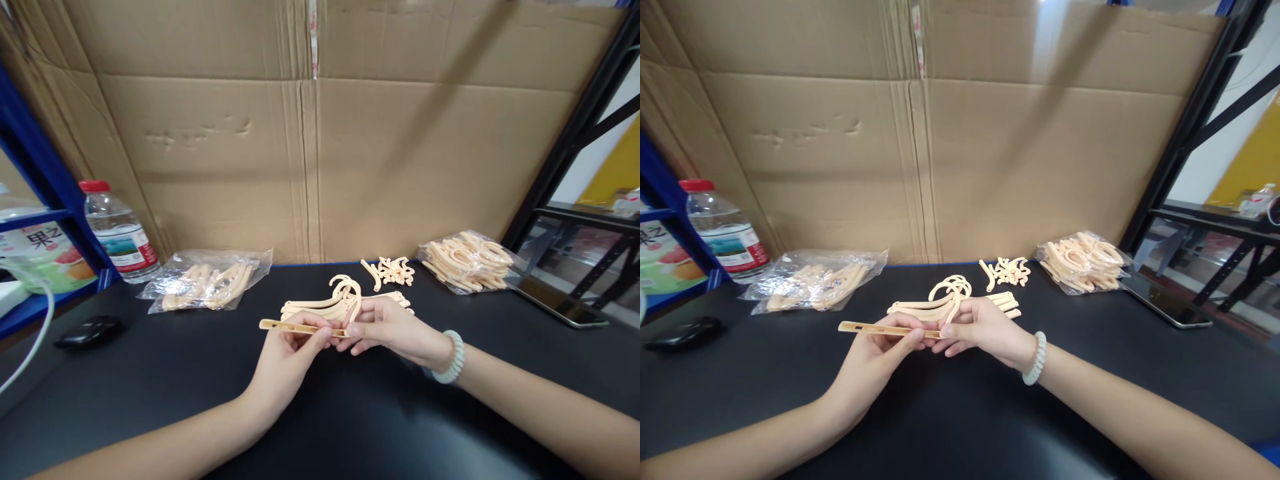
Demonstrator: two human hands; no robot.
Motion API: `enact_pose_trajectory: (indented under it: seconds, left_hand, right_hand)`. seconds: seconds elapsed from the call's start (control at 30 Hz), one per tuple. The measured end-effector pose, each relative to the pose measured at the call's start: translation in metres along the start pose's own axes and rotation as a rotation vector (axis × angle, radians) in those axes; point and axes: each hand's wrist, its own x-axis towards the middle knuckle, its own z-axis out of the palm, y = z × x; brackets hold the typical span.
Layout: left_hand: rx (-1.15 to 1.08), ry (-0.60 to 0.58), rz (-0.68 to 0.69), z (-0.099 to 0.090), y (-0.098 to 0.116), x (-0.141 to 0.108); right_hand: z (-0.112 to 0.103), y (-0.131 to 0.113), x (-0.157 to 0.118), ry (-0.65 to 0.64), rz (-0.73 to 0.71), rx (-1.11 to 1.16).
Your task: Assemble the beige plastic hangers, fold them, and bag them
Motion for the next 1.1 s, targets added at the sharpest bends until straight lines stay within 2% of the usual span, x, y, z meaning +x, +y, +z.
enact_pose_trajectory:
  seconds: [0.43, 0.67, 0.87, 0.97, 1.1]
  left_hand:
    - [-0.012, 0.014, -0.044, -0.002, -0.003, 0.001]
    - [-0.039, 0.035, -0.065, -0.001, -0.001, -0.002]
    - [-0.057, 0.055, -0.094, 0.0, -0.001, -0.004]
    - [-0.035, 0.05, -0.098, 0.0, 0.0, -0.003]
    - [-0.066, 0.007, -0.109, 0.002, 0.001, -0.004]
  right_hand:
    - [0.009, 0.014, 0.004, 0.127, -0.223, -0.133]
    - [0.011, 0.015, 0.003, 0.088, -0.237, -0.104]
    - [0.009, 0.01, 0.002, 0.165, -0.36, -0.378]
    - [0.012, 0.008, 0.001, 0.163, -0.324, -0.375]
    - [0.016, 0.011, 0.0, 0.117, -0.259, -0.204]
